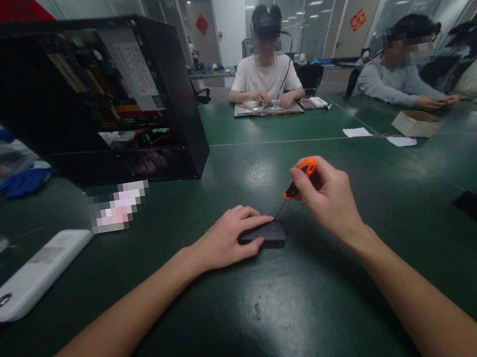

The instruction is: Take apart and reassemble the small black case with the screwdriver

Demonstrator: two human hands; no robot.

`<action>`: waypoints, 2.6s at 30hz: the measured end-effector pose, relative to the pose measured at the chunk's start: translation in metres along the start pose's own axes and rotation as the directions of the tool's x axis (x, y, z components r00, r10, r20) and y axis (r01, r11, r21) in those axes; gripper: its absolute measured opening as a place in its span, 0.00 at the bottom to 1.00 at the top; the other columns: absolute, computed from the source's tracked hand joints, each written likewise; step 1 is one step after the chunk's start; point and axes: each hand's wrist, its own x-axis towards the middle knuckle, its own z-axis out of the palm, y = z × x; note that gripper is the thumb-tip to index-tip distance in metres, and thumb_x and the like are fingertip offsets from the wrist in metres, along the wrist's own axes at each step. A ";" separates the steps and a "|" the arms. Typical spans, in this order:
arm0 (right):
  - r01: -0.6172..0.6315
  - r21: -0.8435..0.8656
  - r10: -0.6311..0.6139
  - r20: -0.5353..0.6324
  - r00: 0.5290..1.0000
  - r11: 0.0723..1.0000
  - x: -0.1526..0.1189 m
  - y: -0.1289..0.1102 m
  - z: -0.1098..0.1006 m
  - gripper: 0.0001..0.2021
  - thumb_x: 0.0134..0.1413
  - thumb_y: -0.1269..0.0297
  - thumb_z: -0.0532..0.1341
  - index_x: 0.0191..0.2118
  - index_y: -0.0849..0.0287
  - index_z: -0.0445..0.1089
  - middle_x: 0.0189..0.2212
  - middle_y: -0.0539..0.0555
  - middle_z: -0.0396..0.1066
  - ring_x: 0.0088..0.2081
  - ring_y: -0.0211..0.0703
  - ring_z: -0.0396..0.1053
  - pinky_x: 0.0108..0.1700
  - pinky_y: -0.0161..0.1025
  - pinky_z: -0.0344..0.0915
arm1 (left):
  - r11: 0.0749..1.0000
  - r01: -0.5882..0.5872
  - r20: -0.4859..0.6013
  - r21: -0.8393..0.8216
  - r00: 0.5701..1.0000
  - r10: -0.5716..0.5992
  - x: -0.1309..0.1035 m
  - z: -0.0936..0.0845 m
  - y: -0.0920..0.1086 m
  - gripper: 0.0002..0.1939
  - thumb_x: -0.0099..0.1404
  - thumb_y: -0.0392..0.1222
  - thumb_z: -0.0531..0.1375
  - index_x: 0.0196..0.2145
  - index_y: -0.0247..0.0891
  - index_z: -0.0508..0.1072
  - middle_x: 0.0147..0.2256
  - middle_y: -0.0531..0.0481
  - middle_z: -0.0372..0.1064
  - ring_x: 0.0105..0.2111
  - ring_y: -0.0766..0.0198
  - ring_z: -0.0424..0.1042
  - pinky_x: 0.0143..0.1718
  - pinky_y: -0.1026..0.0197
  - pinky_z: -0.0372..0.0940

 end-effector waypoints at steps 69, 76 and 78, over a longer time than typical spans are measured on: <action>0.615 -0.300 -0.199 0.767 0.610 0.729 0.049 -0.071 -0.022 0.07 0.55 0.71 0.66 0.41 0.55 0.75 0.45 0.56 0.75 0.38 0.44 0.72 0.36 0.39 0.65 | 0.996 0.064 -0.001 -0.064 0.998 -0.064 0.001 -0.003 0.006 0.21 0.70 0.46 0.62 0.60 0.44 0.73 0.53 0.45 0.74 0.52 0.51 0.71 0.58 0.48 0.64; 0.599 -0.340 -0.180 0.746 0.641 0.725 0.049 -0.073 -0.020 0.04 0.58 0.71 0.64 0.39 0.55 0.75 0.37 0.54 0.75 0.35 0.44 0.72 0.35 0.39 0.64 | 0.996 0.059 -0.007 -0.063 0.998 -0.060 0.000 -0.002 0.005 0.21 0.71 0.46 0.62 0.60 0.43 0.73 0.52 0.44 0.74 0.52 0.51 0.71 0.57 0.49 0.65; 0.610 -0.211 -0.206 0.816 0.540 0.764 0.047 -0.077 -0.023 0.08 0.56 0.73 0.64 0.41 0.54 0.75 0.46 0.54 0.75 0.40 0.43 0.73 0.38 0.38 0.66 | 0.997 0.055 -0.007 -0.060 0.998 -0.056 0.000 -0.001 0.005 0.21 0.71 0.46 0.62 0.60 0.43 0.73 0.53 0.44 0.74 0.52 0.51 0.71 0.57 0.49 0.64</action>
